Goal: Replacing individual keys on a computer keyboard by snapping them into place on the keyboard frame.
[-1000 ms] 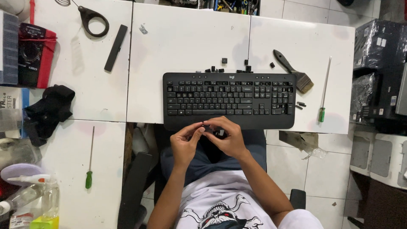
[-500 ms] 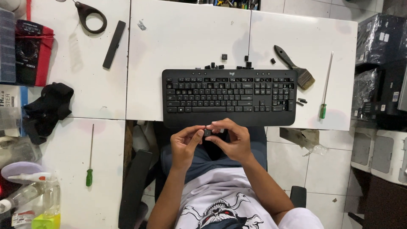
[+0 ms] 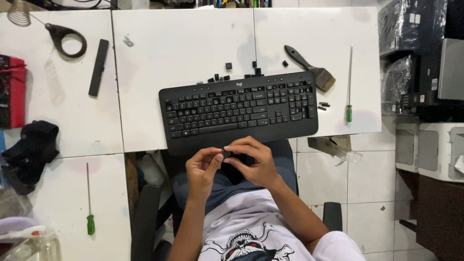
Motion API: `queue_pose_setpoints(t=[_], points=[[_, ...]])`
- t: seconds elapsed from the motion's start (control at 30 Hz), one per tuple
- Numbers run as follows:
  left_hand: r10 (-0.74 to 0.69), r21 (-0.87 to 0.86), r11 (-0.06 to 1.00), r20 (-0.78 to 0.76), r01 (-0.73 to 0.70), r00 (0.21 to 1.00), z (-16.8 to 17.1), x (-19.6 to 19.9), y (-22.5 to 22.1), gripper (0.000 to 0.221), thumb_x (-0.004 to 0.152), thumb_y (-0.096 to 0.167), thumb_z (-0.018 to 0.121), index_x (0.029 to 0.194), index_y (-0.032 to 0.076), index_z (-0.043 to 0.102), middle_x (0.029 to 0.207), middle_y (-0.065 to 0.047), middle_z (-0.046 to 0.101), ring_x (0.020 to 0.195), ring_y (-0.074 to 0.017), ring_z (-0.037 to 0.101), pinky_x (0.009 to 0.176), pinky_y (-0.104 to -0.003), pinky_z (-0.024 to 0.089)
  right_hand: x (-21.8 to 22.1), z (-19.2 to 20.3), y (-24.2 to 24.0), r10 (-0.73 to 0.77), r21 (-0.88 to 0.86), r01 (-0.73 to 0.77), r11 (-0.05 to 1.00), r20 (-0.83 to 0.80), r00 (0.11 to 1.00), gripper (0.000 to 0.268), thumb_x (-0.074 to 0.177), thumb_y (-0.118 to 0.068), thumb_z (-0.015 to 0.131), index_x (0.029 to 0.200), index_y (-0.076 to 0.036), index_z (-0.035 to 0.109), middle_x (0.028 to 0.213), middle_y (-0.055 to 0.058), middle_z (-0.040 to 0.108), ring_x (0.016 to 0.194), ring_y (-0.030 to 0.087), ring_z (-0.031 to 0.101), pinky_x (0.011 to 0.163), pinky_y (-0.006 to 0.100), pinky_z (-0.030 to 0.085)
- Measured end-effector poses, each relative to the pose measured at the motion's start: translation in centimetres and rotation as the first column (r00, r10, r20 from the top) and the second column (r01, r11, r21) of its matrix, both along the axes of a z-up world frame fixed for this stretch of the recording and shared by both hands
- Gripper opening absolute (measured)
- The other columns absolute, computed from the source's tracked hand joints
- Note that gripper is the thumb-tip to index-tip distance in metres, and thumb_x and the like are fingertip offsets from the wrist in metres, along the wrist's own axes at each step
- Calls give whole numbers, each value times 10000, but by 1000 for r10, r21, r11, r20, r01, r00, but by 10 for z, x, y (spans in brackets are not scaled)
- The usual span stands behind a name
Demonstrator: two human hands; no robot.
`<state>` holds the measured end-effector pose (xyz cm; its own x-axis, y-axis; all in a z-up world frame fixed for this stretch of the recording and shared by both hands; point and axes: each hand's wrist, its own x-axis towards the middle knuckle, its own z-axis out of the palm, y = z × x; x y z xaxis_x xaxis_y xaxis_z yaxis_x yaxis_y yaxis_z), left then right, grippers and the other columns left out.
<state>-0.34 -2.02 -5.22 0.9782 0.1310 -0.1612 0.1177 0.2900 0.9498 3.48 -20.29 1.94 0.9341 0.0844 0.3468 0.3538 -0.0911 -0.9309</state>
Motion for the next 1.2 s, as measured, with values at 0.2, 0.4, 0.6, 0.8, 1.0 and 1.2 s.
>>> queue_pose_setpoints(t=[0.2,0.4,0.6,0.8,1.0,1.2], points=[[-42,77,996,0,42,999,3,3,-15,233,969,71,978,1161,-39,906,893,-162,878,754,-145,781,673,-286,671,3,28,-19,16,-147,-13,989,21,1000,297,950,63,935,1220,-60,930,1103,162,895,904,337,848,772,429,710],[-70,101,992,-24,72,997,13,7,-29,242,1007,127,954,1193,-18,899,957,-168,891,796,-167,795,698,-302,688,10,34,-39,40,-203,-36,978,15,999,306,930,75,937,1196,-75,928,1086,166,887,916,364,837,774,457,707],[-109,197,975,-4,108,994,26,13,-25,161,1076,73,861,1214,12,916,1067,-181,943,791,-169,796,750,-327,670,32,5,-121,-172,-393,129,910,-74,982,319,973,59,916,1225,-135,906,1145,127,855,925,320,821,802,440,691],[-66,345,936,-34,74,997,-1,19,-3,185,1113,81,831,1278,49,909,1128,-159,930,835,-177,782,794,-358,660,87,-51,-218,-361,-494,316,810,5,933,321,992,54,970,1266,-107,925,1162,144,818,848,285,781,748,388,674],[-42,333,941,-66,62,997,-14,19,5,184,1116,56,814,1276,13,895,1149,-191,917,784,-207,817,801,-384,659,133,-71,-247,-250,-622,162,766,-55,967,305,938,68,985,1186,-104,941,1060,157,826,827,328,808,706,408,654],[-38,336,940,-69,59,997,-12,22,4,176,1118,51,813,1268,4,892,1155,-184,903,795,-228,853,829,-401,669,150,-65,-250,-245,-745,57,665,-145,958,242,918,64,991,1114,-72,949,922,185,835,830,376,817,739,457,657]])
